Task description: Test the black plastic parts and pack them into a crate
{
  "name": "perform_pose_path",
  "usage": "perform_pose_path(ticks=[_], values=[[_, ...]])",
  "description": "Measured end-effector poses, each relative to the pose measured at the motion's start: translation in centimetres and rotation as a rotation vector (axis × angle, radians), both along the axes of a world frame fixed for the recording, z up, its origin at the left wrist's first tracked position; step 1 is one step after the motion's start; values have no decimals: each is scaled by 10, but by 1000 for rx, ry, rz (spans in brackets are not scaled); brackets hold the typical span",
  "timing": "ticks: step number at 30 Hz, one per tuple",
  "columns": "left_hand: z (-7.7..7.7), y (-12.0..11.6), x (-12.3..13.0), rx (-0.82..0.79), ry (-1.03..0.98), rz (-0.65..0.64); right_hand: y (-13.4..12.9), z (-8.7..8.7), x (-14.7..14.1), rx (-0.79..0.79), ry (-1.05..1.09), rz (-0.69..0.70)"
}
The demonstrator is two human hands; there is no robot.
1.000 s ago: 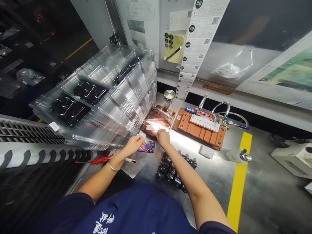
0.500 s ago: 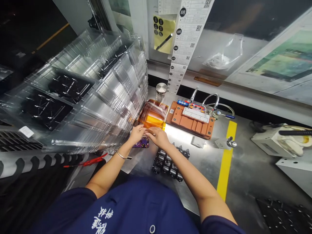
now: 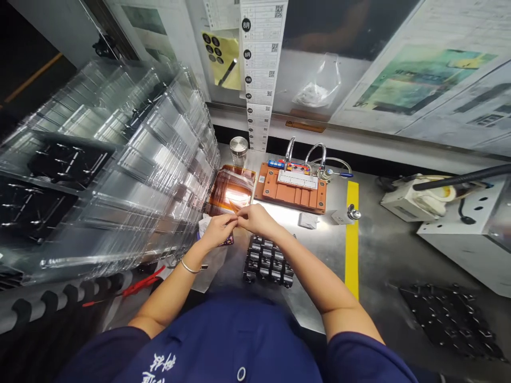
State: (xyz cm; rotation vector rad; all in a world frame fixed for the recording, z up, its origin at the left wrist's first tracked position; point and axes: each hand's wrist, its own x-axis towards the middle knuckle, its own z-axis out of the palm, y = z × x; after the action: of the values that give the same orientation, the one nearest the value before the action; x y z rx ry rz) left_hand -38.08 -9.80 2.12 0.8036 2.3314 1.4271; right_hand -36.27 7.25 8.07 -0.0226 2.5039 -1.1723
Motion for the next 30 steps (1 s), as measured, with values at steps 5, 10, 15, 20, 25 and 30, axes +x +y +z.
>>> perform_pose_path(ticks=[5,10,15,20,25,30], values=[[-3,7,6,98,-98,25,9,-6,-2,-68,-28,-52],[-31,7,-17,9,-404,341,45,-26,11,-221,-50,-494],[-56,9,-57,-347,-319,618,95,-40,62,-318,92,-1026],[-58,22,-67,-718,-123,634,124,-31,119,-159,289,-1117],[-66,21,-58,-901,254,531,150,-11,161,-16,270,-944],[-57,31,-72,-957,223,373,180,-9,189,144,293,-809]])
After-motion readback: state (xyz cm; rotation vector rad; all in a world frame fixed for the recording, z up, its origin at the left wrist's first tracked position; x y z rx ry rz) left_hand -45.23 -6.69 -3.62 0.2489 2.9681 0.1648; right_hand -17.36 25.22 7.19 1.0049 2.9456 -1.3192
